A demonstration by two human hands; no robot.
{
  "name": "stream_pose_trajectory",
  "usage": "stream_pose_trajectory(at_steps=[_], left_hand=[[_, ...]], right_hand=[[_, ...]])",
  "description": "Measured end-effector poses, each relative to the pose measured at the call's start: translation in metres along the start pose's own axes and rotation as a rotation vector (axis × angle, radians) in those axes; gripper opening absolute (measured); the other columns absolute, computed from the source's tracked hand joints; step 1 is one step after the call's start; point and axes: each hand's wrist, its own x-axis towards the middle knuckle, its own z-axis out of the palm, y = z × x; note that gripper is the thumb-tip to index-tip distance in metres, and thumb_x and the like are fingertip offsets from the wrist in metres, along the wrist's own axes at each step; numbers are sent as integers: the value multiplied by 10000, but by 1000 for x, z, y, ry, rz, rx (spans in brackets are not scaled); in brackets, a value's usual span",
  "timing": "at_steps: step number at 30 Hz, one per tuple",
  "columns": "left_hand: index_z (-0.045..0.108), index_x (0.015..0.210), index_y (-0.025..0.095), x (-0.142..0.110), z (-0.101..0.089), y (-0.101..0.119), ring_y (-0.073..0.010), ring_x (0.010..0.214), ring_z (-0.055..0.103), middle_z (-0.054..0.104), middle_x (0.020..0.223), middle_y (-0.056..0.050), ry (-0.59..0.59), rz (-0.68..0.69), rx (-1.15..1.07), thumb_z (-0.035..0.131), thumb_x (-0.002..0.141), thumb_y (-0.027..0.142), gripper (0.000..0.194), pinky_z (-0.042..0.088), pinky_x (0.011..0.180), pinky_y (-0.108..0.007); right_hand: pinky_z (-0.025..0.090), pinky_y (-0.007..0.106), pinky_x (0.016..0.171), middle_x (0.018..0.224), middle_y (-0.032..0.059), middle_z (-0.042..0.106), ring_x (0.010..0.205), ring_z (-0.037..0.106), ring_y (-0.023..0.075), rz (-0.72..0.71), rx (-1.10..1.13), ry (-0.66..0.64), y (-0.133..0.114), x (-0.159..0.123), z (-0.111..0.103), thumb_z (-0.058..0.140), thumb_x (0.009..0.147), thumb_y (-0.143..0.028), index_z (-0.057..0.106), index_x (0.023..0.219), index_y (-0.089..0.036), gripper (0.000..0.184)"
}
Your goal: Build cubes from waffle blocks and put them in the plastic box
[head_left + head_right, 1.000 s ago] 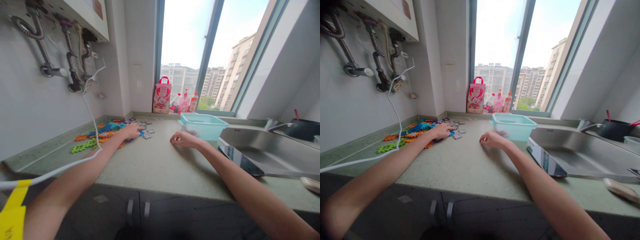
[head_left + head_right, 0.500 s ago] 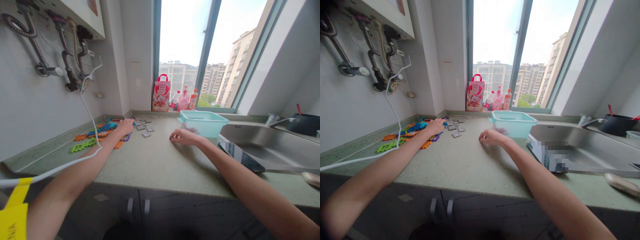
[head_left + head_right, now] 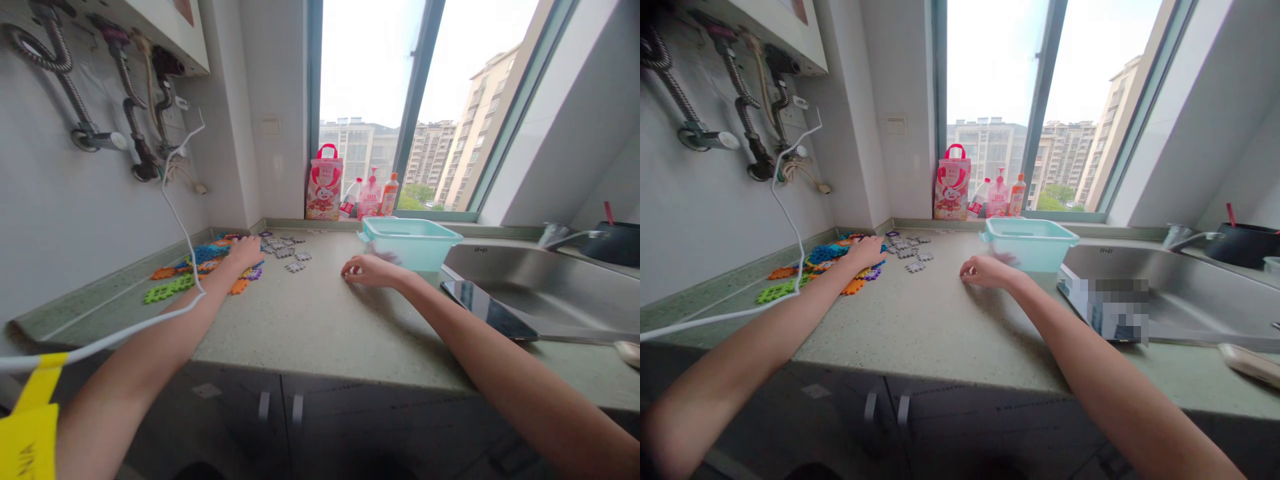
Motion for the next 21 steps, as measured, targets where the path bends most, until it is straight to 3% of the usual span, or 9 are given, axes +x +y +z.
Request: stream_pose_trajectory(at_steps=[4, 9, 14, 18, 21], left_hand=[[642, 1399, 211, 3, 0, -5, -386, 1219, 634, 701, 1305, -185, -108, -6, -56, 557, 821, 270, 587, 411, 1073, -557], [753, 1222, 173, 6, -6, -15, -437, 1193, 641, 714, 1264, -221, -146, -86, -37, 631, 789, 358, 486, 390, 1076, -605], [771, 1179, 158, 7, -8, -22, -461, 1203, 626, 717, 1239, -243, -202, -185, -38, 640, 795, 509, 536, 370, 1079, -628], [772, 1176, 183, 8, -2, -30, -475, 1243, 583, 722, 1224, -229, -170, -222, -47, 676, 763, 561, 568, 353, 1087, -646], [759, 1207, 180, 7, 2, -31, -463, 1277, 549, 696, 1265, -225, -62, -170, -40, 658, 786, 510, 544, 372, 1090, -618]], right_hand=[[521, 257, 808, 1044, 95, 790, 904, 727, 210, -7, -10, 2, -2, 0, -1, 633, 907, -258, 796, 1113, -182, 274], [521, 254, 784, 1028, 87, 793, 887, 730, 210, -11, -17, 9, -3, 0, -2, 641, 900, -262, 802, 1102, -192, 268], [510, 249, 769, 1023, 89, 790, 873, 724, 202, -5, -33, 12, -4, 0, -2, 643, 902, -255, 799, 1108, -189, 267], [501, 242, 771, 1039, 91, 784, 867, 713, 191, 3, -43, 17, -6, 1, -3, 643, 900, -240, 798, 1104, -184, 262], [497, 235, 769, 1042, 88, 781, 860, 711, 184, 7, -56, 19, -7, 1, -3, 646, 896, -238, 799, 1109, -188, 267]])
